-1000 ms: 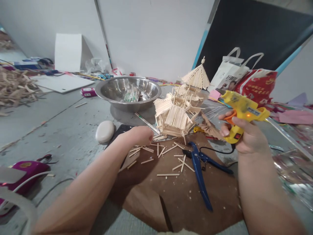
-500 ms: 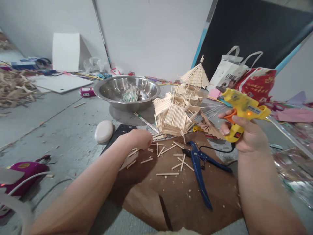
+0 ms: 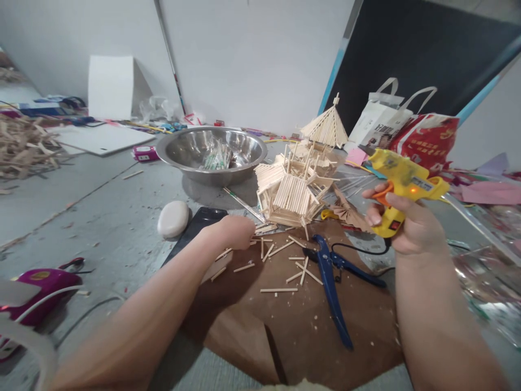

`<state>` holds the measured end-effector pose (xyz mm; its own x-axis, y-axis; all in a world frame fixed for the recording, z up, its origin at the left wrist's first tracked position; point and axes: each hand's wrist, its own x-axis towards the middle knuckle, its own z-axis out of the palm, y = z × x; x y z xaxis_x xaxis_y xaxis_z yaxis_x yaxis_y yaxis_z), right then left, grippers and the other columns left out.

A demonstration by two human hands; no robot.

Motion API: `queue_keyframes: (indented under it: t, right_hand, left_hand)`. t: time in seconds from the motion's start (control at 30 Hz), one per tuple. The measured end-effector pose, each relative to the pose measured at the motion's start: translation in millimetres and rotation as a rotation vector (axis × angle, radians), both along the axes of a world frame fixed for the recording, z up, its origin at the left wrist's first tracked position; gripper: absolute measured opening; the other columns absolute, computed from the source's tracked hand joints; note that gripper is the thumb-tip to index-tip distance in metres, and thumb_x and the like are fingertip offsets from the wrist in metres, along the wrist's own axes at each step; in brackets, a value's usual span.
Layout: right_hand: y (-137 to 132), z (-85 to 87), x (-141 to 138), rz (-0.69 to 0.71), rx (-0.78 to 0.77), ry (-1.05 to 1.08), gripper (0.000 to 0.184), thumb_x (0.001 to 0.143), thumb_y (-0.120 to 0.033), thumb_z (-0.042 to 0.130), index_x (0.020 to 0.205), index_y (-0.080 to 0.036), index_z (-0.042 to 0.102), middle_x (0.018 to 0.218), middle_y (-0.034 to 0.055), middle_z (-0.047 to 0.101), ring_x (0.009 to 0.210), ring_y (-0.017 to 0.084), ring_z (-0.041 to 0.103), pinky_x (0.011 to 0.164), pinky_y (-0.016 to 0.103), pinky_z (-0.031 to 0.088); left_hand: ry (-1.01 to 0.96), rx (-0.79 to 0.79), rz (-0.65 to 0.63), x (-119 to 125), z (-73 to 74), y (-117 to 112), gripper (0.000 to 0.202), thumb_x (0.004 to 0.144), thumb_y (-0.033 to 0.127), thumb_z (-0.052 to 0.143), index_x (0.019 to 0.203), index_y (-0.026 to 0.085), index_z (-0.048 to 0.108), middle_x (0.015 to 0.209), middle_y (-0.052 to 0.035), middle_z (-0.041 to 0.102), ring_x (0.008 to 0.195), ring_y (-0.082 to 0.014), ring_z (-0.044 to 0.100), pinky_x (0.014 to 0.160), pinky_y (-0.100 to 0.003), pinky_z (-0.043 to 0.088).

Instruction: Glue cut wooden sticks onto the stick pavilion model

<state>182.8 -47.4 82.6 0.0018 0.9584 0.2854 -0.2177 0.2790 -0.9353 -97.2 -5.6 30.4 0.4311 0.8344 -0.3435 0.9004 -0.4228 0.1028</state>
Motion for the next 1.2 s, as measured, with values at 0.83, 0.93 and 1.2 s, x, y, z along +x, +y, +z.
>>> queue_keyframes:
  t: [0.83,0.93,1.2]
  right_hand:
    - [1,-0.8,-1,-0.064,-0.029,0.040,0.012,0.058,-0.022,0.061,0.068,-0.019,0.056,0.071,-0.0006,0.061,0.038,0.009,0.048,0.035,0.024,0.035]
    - [1,-0.9,0,-0.065,-0.019,0.031,0.012,0.058,-0.022,0.061,0.069,-0.019,0.056,0.071,0.0001,0.061,0.038,0.009,0.048,0.035,0.024,0.034]
    - [0,0.5,0,-0.078,-0.009,0.030,0.012,0.057,-0.023,0.062,0.068,-0.020,0.056,0.071,0.0006,0.061,0.038,0.008,0.046,0.035,0.024,0.033]
  left_hand:
    - [0.182,-0.059,0.024,-21,12.7,11,0.023,0.056,0.022,0.052,0.071,0.014,0.067,0.076,-0.0141,0.065,0.069,-0.0238,0.057,0.059,-0.030,0.041]
    - [0.206,-0.063,0.074,-17,11.1,7,0.018,0.053,0.020,0.056,0.066,0.013,0.067,0.073,-0.0160,0.065,0.071,-0.0277,0.058,0.062,-0.034,0.042]
    - [0.243,0.043,-0.014,-4,1.8,-3,0.026,0.057,0.012,0.050,0.078,0.011,0.065,0.081,-0.0206,0.063,0.080,-0.0309,0.058,0.064,-0.038,0.043]
